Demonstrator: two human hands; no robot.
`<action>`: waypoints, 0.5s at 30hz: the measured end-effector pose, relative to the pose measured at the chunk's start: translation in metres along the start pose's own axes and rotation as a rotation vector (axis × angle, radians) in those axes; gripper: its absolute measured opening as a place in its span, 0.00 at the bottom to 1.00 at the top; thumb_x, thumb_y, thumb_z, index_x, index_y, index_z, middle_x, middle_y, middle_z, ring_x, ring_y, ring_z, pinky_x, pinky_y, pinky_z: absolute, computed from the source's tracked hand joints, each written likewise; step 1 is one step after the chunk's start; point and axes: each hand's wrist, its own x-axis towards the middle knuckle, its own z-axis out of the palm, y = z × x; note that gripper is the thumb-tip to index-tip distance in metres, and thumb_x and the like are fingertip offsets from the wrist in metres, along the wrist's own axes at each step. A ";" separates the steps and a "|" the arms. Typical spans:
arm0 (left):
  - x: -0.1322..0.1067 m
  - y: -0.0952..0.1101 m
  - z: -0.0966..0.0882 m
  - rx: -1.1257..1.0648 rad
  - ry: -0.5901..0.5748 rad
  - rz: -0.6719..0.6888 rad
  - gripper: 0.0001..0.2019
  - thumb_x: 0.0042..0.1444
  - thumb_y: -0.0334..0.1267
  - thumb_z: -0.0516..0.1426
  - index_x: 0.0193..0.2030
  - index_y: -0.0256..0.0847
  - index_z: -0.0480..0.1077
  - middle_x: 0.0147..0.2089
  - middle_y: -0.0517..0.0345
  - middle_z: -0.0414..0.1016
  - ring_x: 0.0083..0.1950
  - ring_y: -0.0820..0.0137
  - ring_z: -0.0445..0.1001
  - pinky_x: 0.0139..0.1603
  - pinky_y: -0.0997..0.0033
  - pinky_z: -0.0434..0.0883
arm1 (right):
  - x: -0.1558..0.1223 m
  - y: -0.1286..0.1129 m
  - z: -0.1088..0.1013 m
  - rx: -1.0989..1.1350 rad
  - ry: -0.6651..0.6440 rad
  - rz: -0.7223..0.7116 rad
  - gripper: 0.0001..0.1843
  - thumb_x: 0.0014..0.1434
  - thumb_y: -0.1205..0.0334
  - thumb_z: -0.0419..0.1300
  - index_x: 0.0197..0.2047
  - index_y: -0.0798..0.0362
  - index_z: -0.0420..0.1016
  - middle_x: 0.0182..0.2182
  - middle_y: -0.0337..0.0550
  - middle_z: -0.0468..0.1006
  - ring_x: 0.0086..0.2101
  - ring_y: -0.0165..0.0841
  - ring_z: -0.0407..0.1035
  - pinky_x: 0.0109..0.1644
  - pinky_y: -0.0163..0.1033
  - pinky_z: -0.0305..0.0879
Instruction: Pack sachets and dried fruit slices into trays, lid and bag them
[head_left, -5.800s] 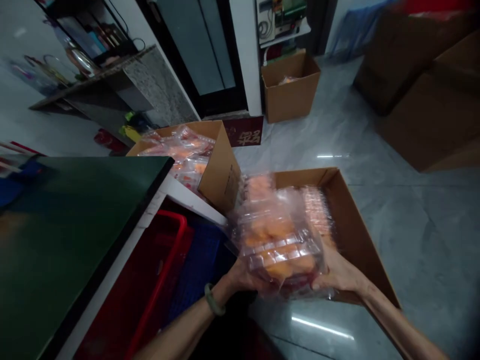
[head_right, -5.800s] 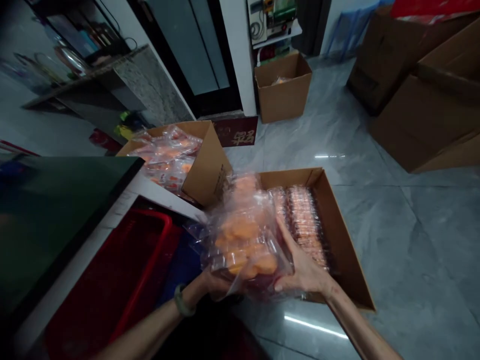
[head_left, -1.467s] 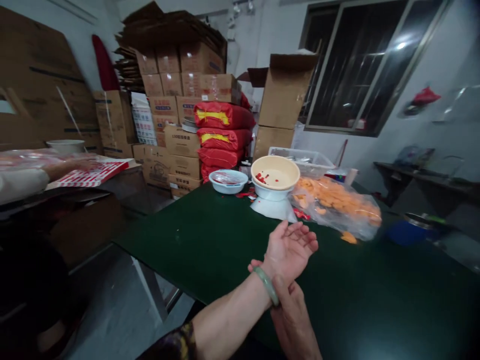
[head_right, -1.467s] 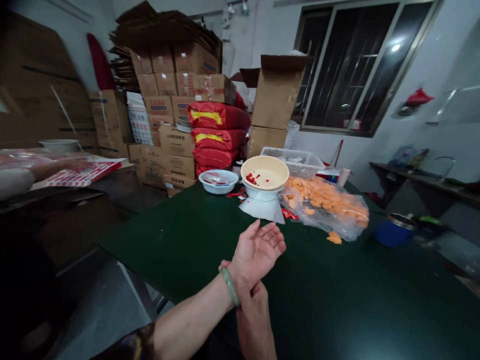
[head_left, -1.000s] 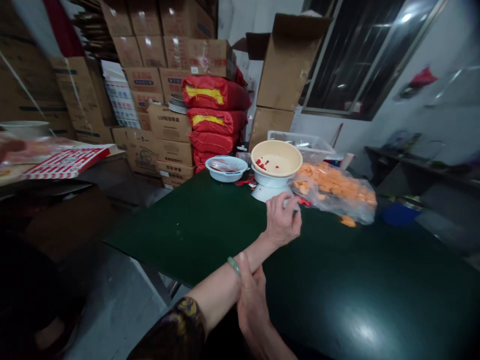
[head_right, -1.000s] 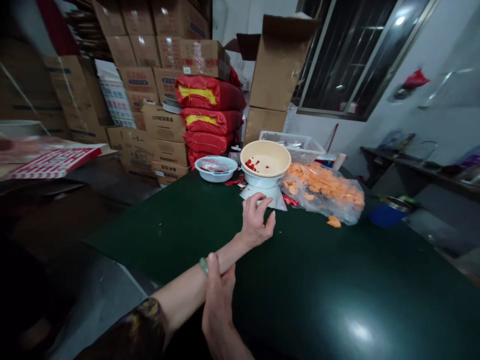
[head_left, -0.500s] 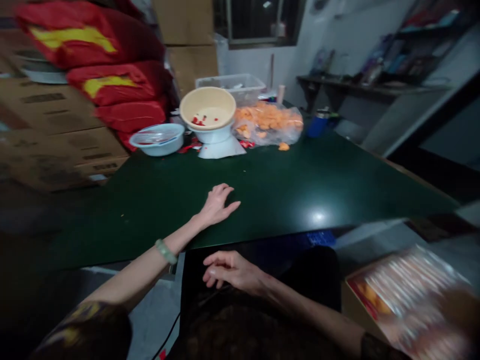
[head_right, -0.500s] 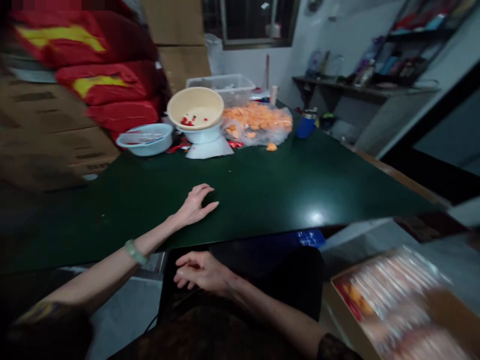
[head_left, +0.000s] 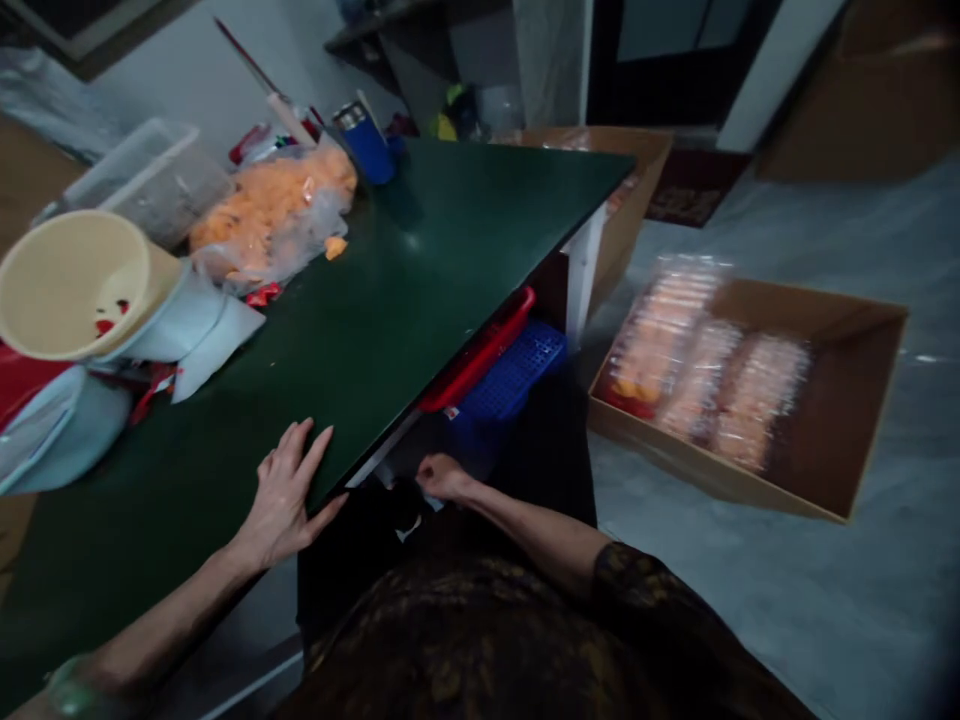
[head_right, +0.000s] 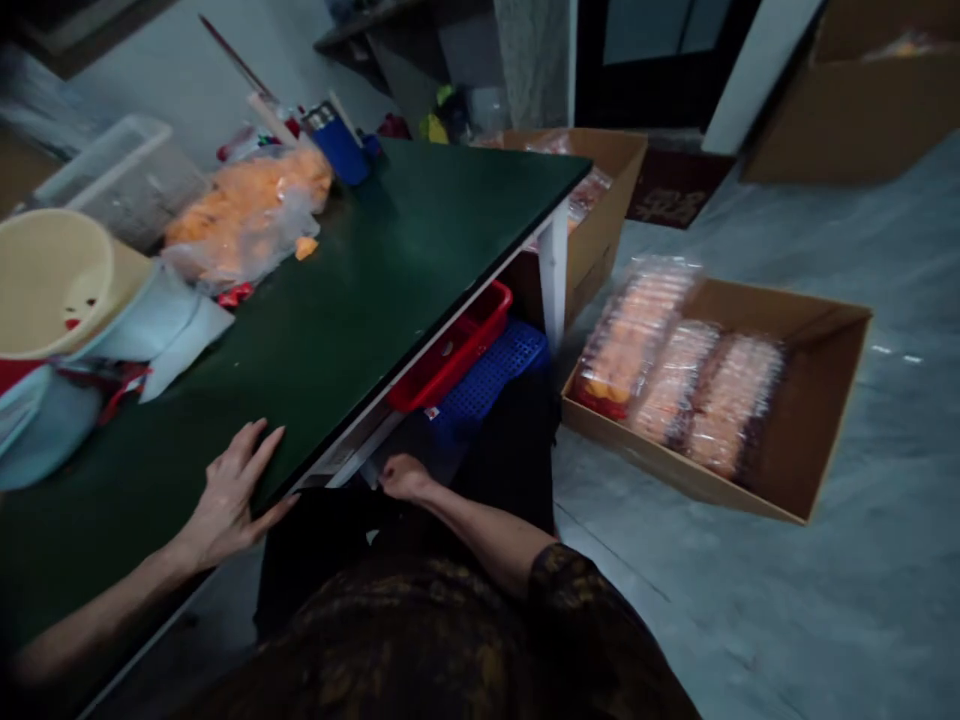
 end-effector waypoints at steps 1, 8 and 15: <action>0.000 -0.001 -0.001 0.012 0.007 0.005 0.39 0.56 0.45 0.50 0.68 0.43 0.30 0.69 0.38 0.35 0.68 0.46 0.40 0.59 0.45 0.53 | 0.001 -0.004 -0.002 -0.026 0.002 -0.037 0.15 0.60 0.56 0.56 0.47 0.57 0.69 0.44 0.44 0.72 0.42 0.35 0.69 0.44 0.45 0.68; -0.002 0.003 0.008 0.055 0.029 0.028 0.40 0.55 0.42 0.49 0.68 0.44 0.28 0.69 0.37 0.36 0.68 0.45 0.40 0.57 0.44 0.55 | -0.026 -0.036 -0.012 -0.278 0.012 -0.319 0.17 0.56 0.64 0.54 0.49 0.53 0.70 0.38 0.45 0.78 0.43 0.37 0.71 0.46 0.40 0.62; -0.004 0.003 0.006 -0.010 -0.021 0.035 0.43 0.51 0.45 0.52 0.69 0.41 0.31 0.69 0.35 0.35 0.68 0.44 0.37 0.58 0.41 0.51 | -0.068 -0.100 0.002 -0.388 -0.474 -0.687 0.19 0.55 0.57 0.57 0.49 0.52 0.70 0.36 0.41 0.79 0.36 0.30 0.72 0.37 0.29 0.62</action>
